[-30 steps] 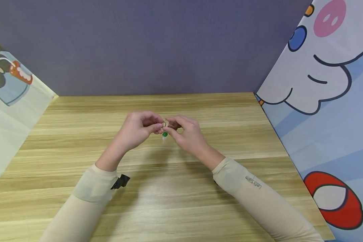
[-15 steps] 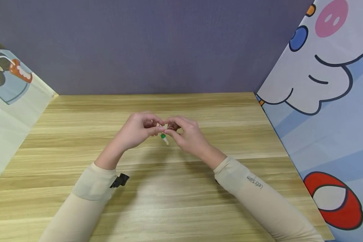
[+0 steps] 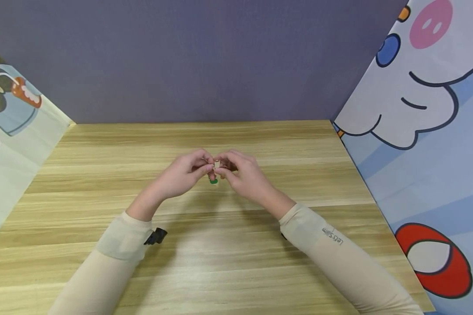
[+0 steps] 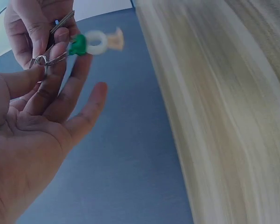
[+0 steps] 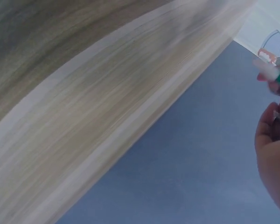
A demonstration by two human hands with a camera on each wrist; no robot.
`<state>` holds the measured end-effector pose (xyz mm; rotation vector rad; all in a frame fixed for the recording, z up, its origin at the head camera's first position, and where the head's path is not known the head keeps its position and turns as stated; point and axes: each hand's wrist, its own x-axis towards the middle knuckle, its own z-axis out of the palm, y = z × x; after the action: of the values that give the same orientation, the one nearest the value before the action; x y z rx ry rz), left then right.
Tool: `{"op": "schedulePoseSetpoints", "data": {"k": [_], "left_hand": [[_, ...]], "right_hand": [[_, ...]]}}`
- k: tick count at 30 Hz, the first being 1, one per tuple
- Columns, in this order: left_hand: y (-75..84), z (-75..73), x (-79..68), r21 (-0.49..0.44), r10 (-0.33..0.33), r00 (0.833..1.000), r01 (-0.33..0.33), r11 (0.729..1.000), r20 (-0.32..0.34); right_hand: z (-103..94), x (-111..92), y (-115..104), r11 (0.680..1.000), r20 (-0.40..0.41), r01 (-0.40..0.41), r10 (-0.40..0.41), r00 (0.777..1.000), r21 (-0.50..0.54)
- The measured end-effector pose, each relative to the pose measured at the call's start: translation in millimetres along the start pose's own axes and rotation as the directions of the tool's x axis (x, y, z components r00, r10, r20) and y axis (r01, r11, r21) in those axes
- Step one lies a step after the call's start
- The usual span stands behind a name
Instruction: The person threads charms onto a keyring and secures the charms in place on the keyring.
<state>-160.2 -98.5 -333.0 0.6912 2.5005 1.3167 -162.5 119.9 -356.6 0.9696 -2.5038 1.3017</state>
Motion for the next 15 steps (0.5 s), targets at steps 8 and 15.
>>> {"op": "schedulePoseSetpoints", "data": {"k": [8, 15], "left_hand": [[0.7, 3.4, -1.1, 0.055, 0.013, 1.000, -0.014, 0.998, 0.024], [-1.9, 7.3, -1.2, 0.100, 0.050, 0.998, -0.053, 0.994, 0.033]], "right_hand": [[-2.8, -0.7, 2.1, 0.975, 0.091, -0.170, 0.158, 0.983, 0.142], [-8.5, 0.0, 6.2, 0.929, 0.237, -0.327, 0.283, 0.929, 0.174]]}}
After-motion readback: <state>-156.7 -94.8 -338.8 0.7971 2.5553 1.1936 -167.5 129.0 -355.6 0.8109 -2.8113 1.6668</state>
